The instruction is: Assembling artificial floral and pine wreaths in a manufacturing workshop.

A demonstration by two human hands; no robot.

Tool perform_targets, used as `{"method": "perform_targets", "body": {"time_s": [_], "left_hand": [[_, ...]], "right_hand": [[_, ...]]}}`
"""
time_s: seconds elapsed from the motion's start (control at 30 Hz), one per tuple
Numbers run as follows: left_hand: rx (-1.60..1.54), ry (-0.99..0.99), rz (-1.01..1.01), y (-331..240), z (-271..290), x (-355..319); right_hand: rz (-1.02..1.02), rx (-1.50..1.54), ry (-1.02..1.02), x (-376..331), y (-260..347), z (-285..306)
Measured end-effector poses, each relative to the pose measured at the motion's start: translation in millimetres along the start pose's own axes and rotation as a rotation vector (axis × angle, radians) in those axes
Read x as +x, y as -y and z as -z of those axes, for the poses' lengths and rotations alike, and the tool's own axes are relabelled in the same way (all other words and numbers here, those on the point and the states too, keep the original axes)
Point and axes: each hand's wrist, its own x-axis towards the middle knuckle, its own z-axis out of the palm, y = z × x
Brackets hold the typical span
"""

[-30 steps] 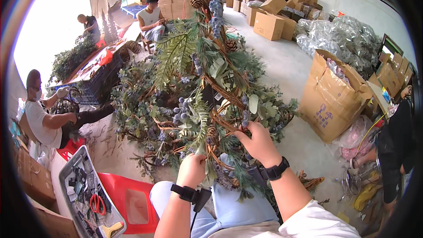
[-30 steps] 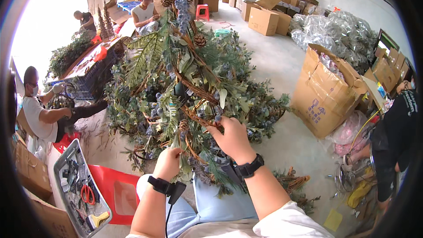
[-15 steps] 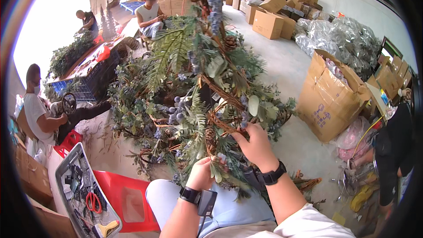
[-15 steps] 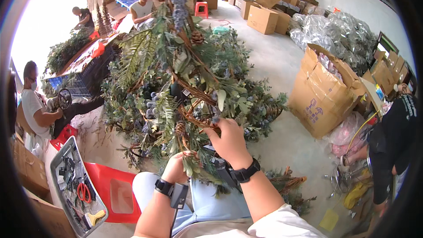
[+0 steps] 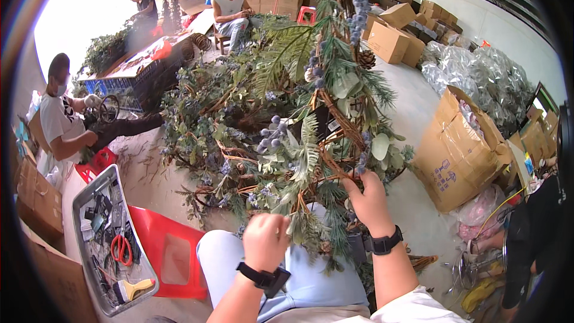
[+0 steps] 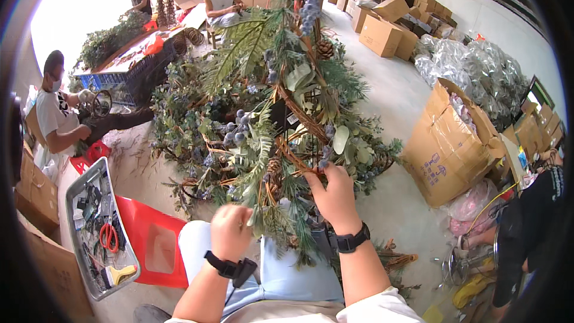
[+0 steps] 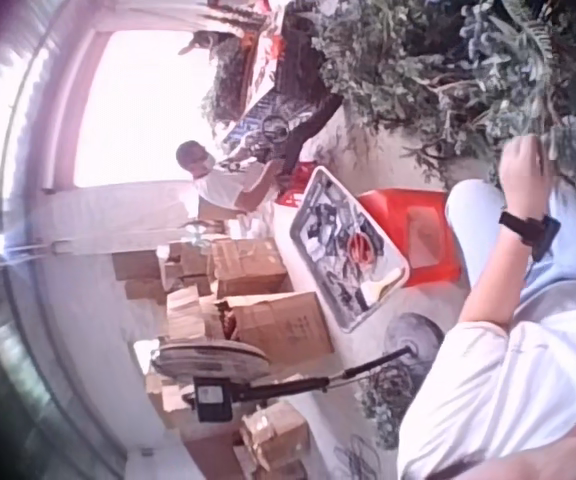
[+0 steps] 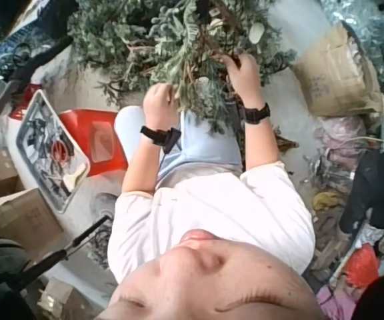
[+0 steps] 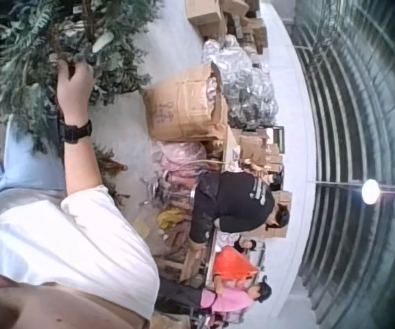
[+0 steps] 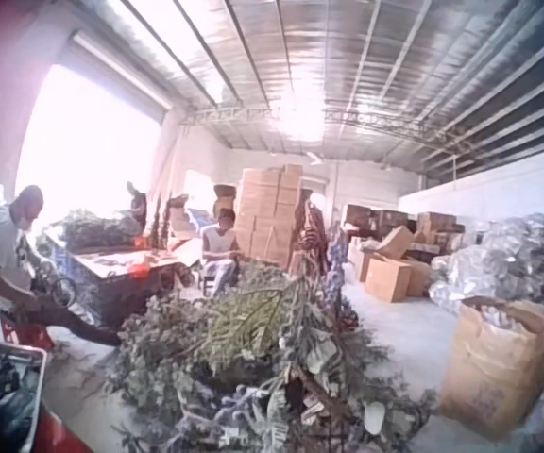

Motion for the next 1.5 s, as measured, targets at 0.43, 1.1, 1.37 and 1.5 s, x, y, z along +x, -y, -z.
{"method": "perform_targets", "body": {"time_s": [0.43, 1.1, 1.37, 1.5], "left_hand": [[-0.076, 0.459, 0.196, -7.0, -25.4, -17.0], [-0.605, 0.423, 0.11, -0.5, -9.2, 29.1], [-0.333, 0.418, 0.076, 7.6, 20.6, 40.9], [-0.166, 0.048, -0.083, -19.8, 28.8, 23.9]], "right_hand": [[-0.006, -0.047, 0.079, -1.2, 6.3, 0.5], [-0.142, 0.096, 0.453, 41.9, 29.9, 59.2], [-0.078, -0.035, 0.746, 48.5, 29.1, 76.2], [-0.011, -0.008, 0.639, 44.6, 20.3, 76.0]]}}
